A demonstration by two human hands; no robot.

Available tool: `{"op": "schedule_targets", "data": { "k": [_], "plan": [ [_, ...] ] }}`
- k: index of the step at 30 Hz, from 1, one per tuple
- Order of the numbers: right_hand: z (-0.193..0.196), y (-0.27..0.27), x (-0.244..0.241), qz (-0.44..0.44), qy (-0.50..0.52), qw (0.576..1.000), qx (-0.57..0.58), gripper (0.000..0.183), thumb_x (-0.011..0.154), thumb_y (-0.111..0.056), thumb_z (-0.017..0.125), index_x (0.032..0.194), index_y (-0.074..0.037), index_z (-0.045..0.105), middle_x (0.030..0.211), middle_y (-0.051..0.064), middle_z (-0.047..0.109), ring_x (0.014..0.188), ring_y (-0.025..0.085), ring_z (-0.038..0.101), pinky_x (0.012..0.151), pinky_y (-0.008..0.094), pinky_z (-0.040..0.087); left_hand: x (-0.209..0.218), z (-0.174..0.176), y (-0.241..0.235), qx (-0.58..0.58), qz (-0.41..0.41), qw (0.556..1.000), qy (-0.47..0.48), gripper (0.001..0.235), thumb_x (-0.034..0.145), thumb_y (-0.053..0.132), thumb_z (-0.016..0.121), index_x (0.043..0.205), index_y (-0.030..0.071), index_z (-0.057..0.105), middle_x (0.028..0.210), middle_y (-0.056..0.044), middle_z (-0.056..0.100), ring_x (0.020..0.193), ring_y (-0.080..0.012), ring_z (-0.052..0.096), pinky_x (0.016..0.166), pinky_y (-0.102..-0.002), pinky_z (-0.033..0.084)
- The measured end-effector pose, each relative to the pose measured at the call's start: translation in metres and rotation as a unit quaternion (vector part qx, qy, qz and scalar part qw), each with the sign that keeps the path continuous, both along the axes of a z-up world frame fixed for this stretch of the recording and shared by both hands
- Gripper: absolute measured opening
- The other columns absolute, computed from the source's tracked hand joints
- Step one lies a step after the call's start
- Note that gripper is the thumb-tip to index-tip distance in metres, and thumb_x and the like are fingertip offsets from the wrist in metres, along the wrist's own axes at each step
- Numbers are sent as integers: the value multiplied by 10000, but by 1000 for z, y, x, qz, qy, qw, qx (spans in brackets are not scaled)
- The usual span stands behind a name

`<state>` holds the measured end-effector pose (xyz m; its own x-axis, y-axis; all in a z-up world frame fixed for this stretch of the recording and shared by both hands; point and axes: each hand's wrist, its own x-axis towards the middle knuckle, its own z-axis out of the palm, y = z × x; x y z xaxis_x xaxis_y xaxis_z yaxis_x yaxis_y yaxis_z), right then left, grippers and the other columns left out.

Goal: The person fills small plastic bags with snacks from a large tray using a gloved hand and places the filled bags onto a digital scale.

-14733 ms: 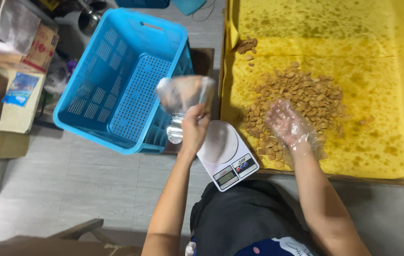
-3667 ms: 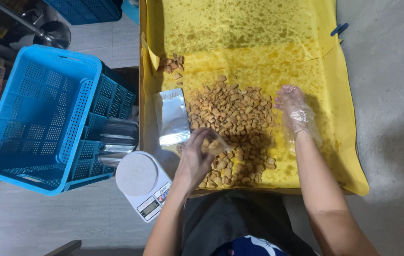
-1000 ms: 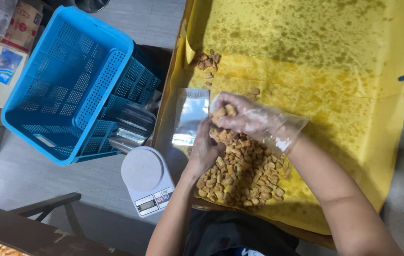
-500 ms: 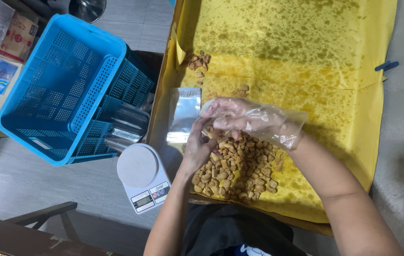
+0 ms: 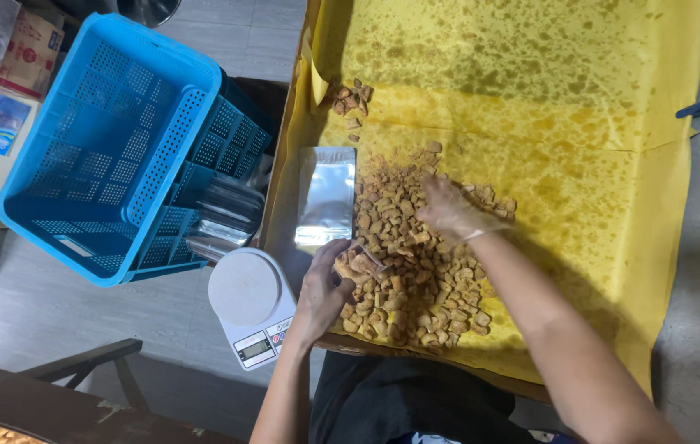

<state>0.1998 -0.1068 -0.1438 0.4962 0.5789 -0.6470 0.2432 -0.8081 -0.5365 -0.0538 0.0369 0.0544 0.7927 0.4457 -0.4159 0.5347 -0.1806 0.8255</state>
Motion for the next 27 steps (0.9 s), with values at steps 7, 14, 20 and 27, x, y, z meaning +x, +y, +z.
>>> {"op": "schedule_targets", "data": {
  "k": [7, 14, 20, 27],
  "plan": [
    [10, 7, -34, 144, -135, 978, -69, 440, 960, -190, 586, 1361, -20, 521, 1523, 281, 403, 1471, 429, 362, 1251, 532, 334, -3, -13, 9, 28, -21, 999, -41, 672, 765, -43, 582, 1432, 11, 520, 1523, -167, 457, 1155, -210, 568, 708, -309, 656],
    [-37, -9, -13, 110, -121, 986, -21, 149, 836, 51, 608, 895, -80, 571, 1521, 284, 342, 1432, 470, 312, 1219, 482, 308, 4, -2, 8, 5, -21, 999, 23, 678, 767, -11, 579, 1437, 29, 481, 1497, -138, 490, 776, -255, 682, 702, -317, 606],
    [15, 7, -9, -7, 24, 1000, 10, 495, 860, 75, 592, 1292, -107, 431, 1508, 214, 332, 1434, 375, 398, 1199, 442, 407, -2, -14, 8, 9, -25, 1000, -17, 689, 742, -17, 587, 1424, 17, 497, 1498, -159, 477, 978, -250, 655, 760, -330, 615],
    [48, 56, -42, 68, -7, 995, -72, 981, 832, 190, 527, 1637, -165, 93, 1614, 275, 95, 1350, 453, 394, 1147, 450, 434, -13, -30, 12, 60, -39, 995, -76, 693, 749, -32, 621, 1433, -16, 511, 1519, -195, 466, 1155, -297, 608, 856, -347, 584]
  ]
}}
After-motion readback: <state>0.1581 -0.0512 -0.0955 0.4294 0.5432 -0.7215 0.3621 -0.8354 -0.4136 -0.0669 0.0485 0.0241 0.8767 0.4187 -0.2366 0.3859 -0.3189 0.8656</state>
